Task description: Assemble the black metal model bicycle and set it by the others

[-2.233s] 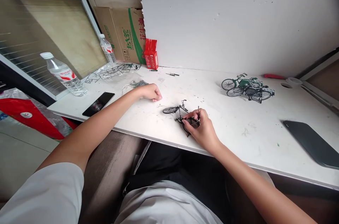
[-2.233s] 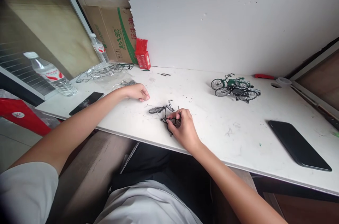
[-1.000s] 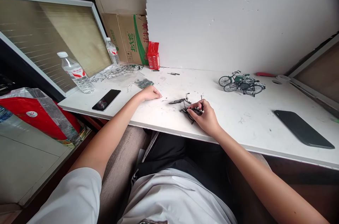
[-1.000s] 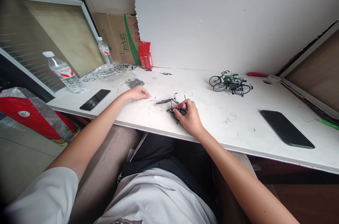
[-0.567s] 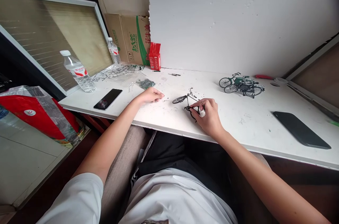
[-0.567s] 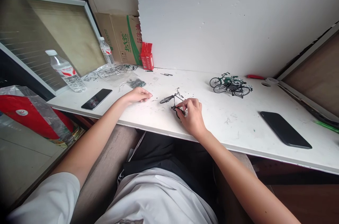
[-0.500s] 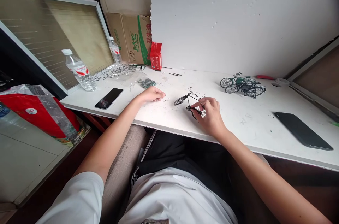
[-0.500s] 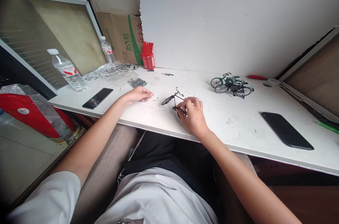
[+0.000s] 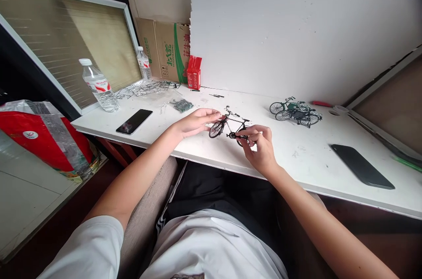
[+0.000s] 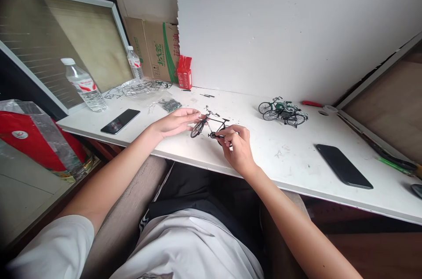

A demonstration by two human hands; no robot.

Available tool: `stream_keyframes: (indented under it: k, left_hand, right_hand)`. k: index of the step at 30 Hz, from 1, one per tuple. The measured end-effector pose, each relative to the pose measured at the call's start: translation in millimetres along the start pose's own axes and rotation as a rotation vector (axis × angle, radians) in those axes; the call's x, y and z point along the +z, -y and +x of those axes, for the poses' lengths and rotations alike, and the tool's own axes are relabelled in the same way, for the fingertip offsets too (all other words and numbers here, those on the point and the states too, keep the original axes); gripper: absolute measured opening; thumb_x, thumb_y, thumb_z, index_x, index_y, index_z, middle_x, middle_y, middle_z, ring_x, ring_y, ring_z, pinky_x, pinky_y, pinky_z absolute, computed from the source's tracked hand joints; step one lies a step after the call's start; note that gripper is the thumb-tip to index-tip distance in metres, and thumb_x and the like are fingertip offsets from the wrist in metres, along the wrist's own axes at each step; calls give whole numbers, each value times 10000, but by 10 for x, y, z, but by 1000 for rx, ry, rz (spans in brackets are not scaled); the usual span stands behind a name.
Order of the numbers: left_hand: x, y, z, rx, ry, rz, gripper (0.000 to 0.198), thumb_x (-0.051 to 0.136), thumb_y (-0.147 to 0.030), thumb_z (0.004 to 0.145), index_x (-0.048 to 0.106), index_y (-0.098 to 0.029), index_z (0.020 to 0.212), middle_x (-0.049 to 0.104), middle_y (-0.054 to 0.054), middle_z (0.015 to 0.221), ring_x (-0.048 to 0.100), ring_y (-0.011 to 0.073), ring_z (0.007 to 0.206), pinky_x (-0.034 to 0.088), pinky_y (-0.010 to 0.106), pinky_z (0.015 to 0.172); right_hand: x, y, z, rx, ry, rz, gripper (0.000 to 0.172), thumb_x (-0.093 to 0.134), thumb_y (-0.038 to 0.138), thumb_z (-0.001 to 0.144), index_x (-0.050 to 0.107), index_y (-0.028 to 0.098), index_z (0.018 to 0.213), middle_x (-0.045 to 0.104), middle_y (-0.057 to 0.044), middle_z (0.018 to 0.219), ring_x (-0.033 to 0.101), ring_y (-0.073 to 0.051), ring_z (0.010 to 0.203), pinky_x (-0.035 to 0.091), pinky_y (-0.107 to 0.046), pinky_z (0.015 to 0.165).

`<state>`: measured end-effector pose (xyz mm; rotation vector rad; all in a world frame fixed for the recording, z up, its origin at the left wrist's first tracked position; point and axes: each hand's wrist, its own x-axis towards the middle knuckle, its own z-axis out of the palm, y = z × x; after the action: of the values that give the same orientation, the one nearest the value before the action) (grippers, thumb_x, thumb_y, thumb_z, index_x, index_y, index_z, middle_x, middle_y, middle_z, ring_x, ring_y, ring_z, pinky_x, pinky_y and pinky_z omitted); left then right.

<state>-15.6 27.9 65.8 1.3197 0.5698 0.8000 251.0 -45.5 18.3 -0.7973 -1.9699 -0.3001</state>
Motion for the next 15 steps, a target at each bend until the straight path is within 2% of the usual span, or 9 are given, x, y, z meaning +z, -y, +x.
stream_keyframes:
  k: [4,9,13,15]
  left_hand:
    - [35,77,39,24,35,-18,416,894,-463,860,804,-163,1135,764,159,1281,685,273,1207,490,394,1024]
    - [112,175,89,89,1,-44,405,897,-461,856,811,-146,1097,788,143,1175,699,237,1113,467,397,1059]
    - [159,244,122,136,-68,-14,412,900,-486,840,823,-146,1060,790,126,1134,695,224,1089,465,376,1058]
    - [173,271,136,144,-107,5,416,901,-498,833,824,-148,1045,786,123,1132,693,226,1091,472,365,1042]
  right_hand:
    - [-1,-65,-1,14,3,-6,372,683,46,978,409,294,944,801,-47,1040,635,-309,1065,514,-517,876]
    - [31,-104,13,62,65,-17,275,695,106,982,560,286,1140,707,-60,910,632,-324,1067,532,-504,862]
    - [18,-76,84,98,172,37,228,690,140,966,534,278,1061,714,-77,1016,636,-320,1081,535,-513,895]
    - [8,-34,149,150,177,68,213,682,188,982,489,279,998,726,-80,1048,639,-310,1069,533,-513,907]
